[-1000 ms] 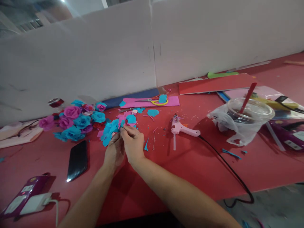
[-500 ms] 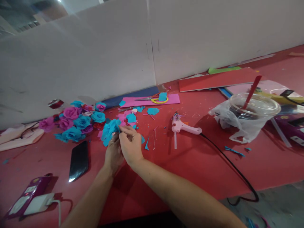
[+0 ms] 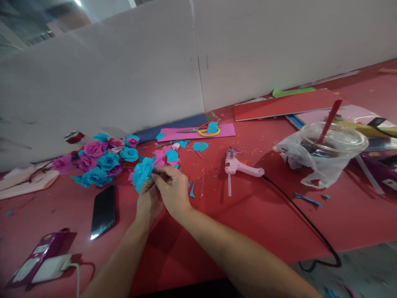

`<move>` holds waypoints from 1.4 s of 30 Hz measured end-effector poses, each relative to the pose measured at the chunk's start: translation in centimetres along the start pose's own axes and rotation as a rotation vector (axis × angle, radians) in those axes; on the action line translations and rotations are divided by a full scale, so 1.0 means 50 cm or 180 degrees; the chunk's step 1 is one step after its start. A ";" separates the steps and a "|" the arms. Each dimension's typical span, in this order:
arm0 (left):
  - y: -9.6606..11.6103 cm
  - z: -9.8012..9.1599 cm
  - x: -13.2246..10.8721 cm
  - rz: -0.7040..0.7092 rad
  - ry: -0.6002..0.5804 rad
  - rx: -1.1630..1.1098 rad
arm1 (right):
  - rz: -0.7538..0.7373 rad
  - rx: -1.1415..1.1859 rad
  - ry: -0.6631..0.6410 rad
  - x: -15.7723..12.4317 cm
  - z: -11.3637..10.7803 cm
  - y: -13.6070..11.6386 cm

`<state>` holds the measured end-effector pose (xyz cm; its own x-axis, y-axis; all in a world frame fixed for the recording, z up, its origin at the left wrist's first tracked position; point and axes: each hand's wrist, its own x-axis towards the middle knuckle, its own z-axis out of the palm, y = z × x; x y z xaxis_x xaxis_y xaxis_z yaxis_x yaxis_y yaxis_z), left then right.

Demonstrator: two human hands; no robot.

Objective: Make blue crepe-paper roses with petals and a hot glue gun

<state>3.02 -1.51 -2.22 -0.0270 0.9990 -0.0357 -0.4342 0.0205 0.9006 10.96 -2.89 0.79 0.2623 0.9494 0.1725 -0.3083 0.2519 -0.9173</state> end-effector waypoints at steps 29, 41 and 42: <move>0.015 -0.008 -0.005 0.0534 0.0052 0.0603 | -0.0992 -0.1102 -0.0351 0.005 -0.030 -0.001; 0.009 -0.010 -0.003 0.0111 -0.0056 0.0321 | -0.0872 -0.1011 -0.0219 0.010 -0.027 -0.007; 0.007 -0.013 -0.001 0.0081 -0.0056 0.0260 | -0.0840 -0.1031 -0.0204 0.011 -0.027 -0.006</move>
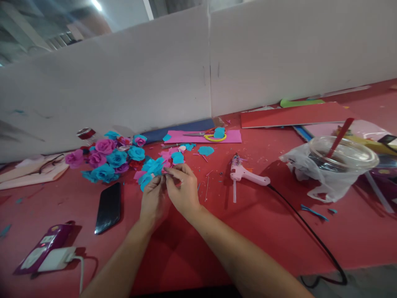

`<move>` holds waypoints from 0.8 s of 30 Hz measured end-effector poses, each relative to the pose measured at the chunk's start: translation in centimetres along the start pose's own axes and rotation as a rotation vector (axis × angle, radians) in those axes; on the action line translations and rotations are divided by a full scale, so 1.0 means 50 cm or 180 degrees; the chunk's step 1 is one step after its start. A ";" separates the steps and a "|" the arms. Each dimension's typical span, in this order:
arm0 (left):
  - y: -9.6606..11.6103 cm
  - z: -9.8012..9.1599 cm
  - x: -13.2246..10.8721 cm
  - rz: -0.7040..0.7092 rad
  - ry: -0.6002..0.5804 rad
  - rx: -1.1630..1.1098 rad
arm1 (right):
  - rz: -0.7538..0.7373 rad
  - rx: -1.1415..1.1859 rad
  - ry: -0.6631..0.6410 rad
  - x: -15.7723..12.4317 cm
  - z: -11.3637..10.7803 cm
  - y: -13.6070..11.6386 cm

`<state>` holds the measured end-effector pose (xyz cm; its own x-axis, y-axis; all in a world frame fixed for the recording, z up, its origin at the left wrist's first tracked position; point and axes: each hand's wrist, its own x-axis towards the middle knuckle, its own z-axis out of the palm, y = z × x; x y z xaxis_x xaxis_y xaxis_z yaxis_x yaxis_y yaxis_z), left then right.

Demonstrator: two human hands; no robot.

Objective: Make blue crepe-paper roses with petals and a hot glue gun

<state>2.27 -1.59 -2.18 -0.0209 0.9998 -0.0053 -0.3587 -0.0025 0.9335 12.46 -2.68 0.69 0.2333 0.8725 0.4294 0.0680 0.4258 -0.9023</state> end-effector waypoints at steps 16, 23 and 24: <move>-0.024 -0.012 0.006 -0.0090 -0.0205 0.0069 | 0.0340 -0.0742 -0.0034 0.007 0.000 0.008; -0.023 -0.011 0.002 0.0128 -0.0327 0.0028 | 0.0181 -0.0699 -0.0122 0.005 0.000 0.003; -0.021 -0.009 0.001 0.0167 -0.0315 0.0029 | 0.0142 -0.0721 -0.0128 0.004 0.000 0.000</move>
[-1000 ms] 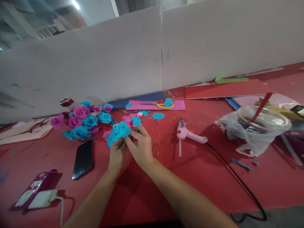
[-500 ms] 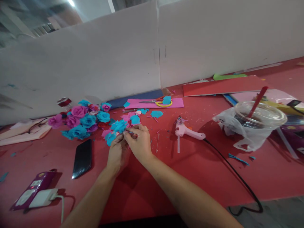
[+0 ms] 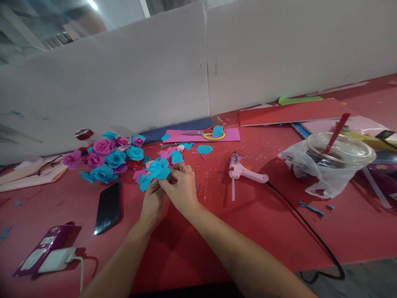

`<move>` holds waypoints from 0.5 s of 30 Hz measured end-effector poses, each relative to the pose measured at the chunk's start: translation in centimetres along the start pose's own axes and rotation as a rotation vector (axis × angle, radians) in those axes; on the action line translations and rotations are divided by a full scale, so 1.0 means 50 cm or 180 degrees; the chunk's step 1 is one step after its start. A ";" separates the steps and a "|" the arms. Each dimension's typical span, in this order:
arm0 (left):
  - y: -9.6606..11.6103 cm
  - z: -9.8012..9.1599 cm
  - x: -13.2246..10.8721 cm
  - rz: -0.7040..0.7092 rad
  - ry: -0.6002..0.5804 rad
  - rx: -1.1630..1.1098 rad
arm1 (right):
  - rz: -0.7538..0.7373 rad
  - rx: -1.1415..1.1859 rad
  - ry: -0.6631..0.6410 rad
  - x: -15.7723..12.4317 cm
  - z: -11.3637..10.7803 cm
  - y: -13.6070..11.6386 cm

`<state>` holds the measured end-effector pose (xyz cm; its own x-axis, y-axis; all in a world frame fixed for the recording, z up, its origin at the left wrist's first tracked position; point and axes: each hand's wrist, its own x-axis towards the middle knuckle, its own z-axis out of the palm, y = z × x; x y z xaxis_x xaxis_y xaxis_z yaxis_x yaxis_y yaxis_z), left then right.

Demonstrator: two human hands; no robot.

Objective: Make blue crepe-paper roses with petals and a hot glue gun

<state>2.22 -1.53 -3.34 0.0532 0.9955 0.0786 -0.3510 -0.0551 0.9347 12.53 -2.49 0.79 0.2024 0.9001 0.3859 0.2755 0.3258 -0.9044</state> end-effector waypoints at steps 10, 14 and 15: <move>0.009 0.013 -0.002 0.0240 0.0178 0.0263 | -0.0188 -0.0177 -0.0166 0.000 -0.003 0.004; 0.018 0.000 0.004 0.0475 0.0466 0.0482 | -0.0199 -0.0027 -0.0201 0.001 -0.001 0.008; 0.020 -0.007 0.005 0.0526 0.0521 0.0620 | -0.0161 0.0056 -0.0198 0.001 0.000 0.009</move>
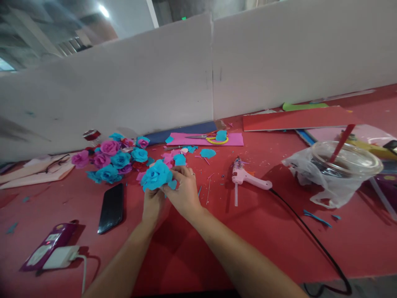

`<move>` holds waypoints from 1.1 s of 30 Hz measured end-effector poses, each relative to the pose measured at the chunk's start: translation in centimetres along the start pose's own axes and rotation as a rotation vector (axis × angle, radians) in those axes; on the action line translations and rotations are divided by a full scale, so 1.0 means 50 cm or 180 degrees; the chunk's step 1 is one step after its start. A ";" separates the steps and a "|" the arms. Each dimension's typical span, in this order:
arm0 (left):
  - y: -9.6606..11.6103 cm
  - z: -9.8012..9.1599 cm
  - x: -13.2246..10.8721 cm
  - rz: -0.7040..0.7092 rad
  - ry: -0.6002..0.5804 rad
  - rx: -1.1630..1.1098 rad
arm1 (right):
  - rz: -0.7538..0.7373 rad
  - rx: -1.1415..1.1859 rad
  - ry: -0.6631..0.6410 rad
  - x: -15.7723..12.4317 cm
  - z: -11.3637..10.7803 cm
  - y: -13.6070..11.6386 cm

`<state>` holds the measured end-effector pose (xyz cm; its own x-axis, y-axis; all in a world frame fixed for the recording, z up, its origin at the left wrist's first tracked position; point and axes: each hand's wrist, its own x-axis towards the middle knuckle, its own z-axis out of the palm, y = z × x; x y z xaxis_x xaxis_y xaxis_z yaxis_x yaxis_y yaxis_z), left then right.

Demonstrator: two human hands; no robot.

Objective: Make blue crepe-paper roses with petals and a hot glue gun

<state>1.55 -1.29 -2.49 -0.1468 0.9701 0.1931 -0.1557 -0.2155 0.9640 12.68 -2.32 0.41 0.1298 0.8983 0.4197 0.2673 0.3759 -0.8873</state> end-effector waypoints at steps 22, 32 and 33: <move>0.016 -0.007 0.015 -0.0964 -0.0414 -0.1120 | 0.0428 0.0679 -0.0034 0.004 -0.007 -0.010; 0.026 0.002 -0.001 -0.1215 -0.0728 -0.1220 | 0.0702 0.0888 0.0110 0.007 -0.008 -0.017; 0.028 0.003 -0.003 -0.1200 -0.0768 -0.1231 | 0.0671 0.0927 0.0115 0.005 -0.008 -0.021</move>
<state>1.50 -1.73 -1.13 0.2071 0.9758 -0.0703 -0.5053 0.1682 0.8464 12.82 -2.57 1.56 0.1882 0.9564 0.2234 -0.0517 0.2368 -0.9702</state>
